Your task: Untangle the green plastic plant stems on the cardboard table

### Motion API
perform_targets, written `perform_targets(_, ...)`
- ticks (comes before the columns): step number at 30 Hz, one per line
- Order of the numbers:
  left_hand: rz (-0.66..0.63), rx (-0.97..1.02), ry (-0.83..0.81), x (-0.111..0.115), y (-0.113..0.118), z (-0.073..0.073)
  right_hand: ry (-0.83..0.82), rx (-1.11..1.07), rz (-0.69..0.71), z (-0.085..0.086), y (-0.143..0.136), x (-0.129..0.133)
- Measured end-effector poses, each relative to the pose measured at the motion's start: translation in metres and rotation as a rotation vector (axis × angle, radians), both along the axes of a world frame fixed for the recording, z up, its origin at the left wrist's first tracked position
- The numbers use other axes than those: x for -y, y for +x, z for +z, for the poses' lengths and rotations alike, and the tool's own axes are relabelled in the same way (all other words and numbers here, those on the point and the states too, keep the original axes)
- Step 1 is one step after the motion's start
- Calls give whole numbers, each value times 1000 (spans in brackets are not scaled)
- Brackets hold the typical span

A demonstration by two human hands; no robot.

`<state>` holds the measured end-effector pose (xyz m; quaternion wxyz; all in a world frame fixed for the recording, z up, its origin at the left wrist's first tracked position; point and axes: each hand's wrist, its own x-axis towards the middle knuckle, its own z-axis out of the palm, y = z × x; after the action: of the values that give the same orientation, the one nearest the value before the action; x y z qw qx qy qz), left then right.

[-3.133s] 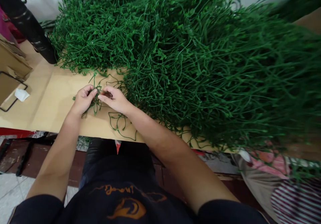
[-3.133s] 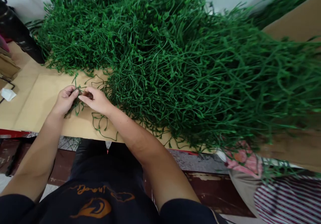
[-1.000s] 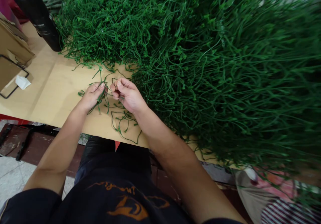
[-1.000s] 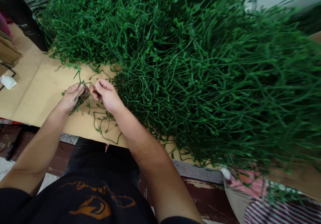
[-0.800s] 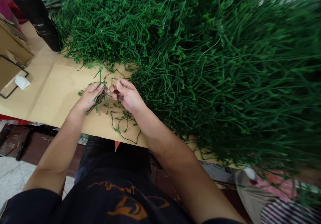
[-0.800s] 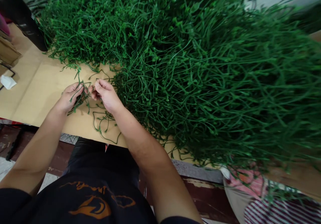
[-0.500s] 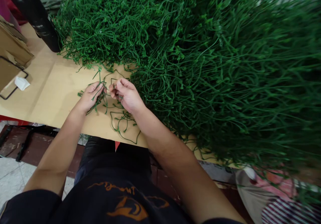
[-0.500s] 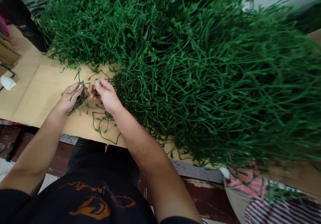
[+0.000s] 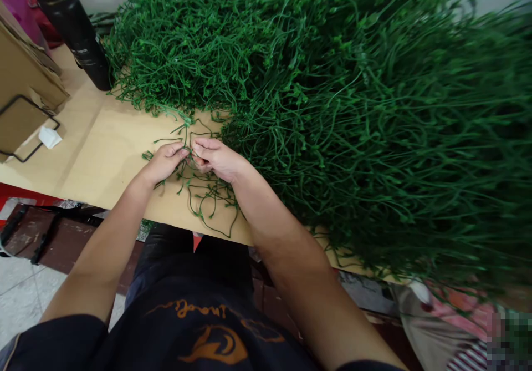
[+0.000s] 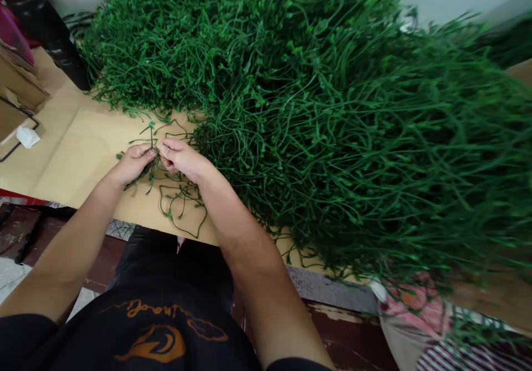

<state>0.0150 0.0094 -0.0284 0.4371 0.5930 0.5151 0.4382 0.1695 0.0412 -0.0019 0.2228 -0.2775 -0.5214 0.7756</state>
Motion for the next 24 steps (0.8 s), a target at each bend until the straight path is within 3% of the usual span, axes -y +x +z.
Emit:
perform_targets(6, 137, 39, -1, -1, 3, 4, 295, 107, -259, 4, -6, 6)
perform_targets(14, 59, 149, 14, 3, 1, 6, 311, 116, -438, -5, 5, 4)
perform_targets(20, -33, 329, -4, 8, 3, 16, 366, 104, -410, -8, -6, 9)
perform_targets(24, 96, 257, 4, 7, 8, 17, 412, 117, -413, -5, -10, 11)
